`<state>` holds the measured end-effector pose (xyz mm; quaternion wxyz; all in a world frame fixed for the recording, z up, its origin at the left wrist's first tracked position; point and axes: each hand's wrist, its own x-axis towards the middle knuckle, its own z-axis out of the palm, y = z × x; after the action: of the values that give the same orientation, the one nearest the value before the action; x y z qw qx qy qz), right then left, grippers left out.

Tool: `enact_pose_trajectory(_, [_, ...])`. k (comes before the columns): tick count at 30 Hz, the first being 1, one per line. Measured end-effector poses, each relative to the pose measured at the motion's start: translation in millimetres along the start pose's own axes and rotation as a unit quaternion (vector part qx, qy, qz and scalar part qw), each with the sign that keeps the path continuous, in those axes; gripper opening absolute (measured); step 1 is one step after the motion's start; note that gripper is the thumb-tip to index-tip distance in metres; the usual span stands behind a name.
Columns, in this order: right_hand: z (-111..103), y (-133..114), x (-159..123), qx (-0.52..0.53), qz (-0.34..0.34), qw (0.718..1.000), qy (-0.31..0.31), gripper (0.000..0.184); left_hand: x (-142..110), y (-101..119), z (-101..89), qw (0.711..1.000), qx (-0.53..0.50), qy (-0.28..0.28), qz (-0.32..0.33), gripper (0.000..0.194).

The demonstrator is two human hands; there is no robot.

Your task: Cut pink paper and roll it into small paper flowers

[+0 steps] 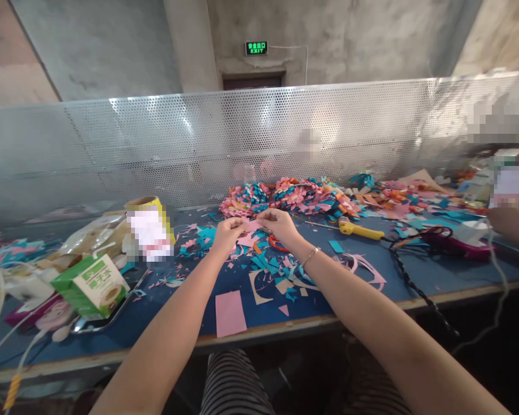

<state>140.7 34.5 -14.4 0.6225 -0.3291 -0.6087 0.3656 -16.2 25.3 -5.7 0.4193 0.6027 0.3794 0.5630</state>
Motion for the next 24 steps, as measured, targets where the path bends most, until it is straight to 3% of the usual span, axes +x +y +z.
enact_pose_trajectory(10, [-1.3,2.9,0.2,-0.011,-0.028,1.0,-0.01,0.02,-0.5,-1.2,1.3,0.999,0.017,0.005,0.033,0.015])
enact_pose_trajectory(18, [5.5,-0.8,-7.3,-0.071,-0.065,0.993,-0.069,0.022,-4.2,2.1,1.8,0.993,0.072,-0.022,0.094,0.01])
enact_pose_trajectory(24, [3.1,-0.9,-8.7,-0.1,-0.101,0.989,-0.038,0.02,-3.8,1.2,1.7,0.986,0.108,-0.035,0.123,0.011])
